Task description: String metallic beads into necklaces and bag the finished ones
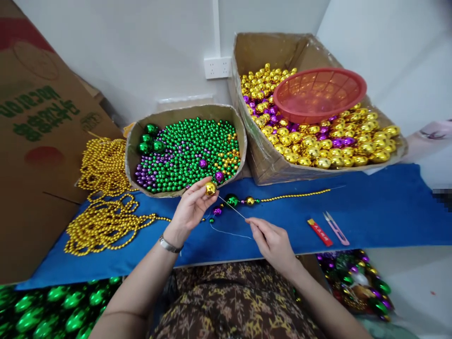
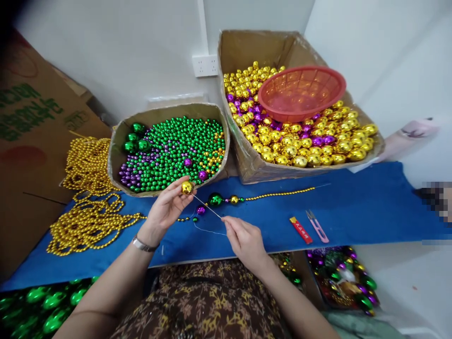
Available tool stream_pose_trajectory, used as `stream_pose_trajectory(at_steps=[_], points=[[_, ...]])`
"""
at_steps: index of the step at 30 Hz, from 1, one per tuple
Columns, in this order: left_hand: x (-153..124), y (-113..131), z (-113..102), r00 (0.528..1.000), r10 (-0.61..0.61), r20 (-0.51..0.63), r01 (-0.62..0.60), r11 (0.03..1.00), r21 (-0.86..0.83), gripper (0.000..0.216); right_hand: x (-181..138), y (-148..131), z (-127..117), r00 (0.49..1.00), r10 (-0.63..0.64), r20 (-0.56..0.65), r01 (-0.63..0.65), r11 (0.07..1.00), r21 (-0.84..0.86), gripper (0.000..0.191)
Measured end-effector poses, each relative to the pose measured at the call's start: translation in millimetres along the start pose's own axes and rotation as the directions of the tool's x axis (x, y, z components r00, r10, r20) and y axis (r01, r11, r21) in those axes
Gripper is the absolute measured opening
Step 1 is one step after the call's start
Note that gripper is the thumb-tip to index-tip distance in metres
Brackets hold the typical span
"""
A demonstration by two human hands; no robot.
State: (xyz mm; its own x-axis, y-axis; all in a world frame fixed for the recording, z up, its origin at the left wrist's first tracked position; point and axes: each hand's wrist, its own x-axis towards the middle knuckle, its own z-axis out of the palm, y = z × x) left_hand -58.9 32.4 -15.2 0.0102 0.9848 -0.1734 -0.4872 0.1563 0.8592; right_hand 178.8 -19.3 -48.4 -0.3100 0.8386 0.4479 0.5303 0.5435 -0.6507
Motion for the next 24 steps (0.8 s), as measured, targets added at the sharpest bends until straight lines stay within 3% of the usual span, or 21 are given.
stream_pose_trajectory(at_steps=[7,14,18,24], points=[[-8,-6,3,1.000,0.027,0.008,-0.027,0.999,0.017,0.036,-6,4,4,1.000,-0.008,0.020,0.009,0.999,-0.053,0.025],[-23,-29,10,0.974,0.226,0.025,-0.226,0.948,0.226,0.044,-8,7,13,1.000,0.012,0.028,-0.010,0.996,-0.088,0.025],[-26,-33,10,0.987,0.154,0.041,-0.158,0.978,0.135,0.047,-7,5,12,0.993,0.074,0.095,-0.079,0.996,0.045,0.021],[-29,-31,8,0.985,0.170,0.013,-0.170,0.976,0.133,0.047,-6,4,16,0.994,0.072,0.078,-0.076,0.995,0.057,0.022]])
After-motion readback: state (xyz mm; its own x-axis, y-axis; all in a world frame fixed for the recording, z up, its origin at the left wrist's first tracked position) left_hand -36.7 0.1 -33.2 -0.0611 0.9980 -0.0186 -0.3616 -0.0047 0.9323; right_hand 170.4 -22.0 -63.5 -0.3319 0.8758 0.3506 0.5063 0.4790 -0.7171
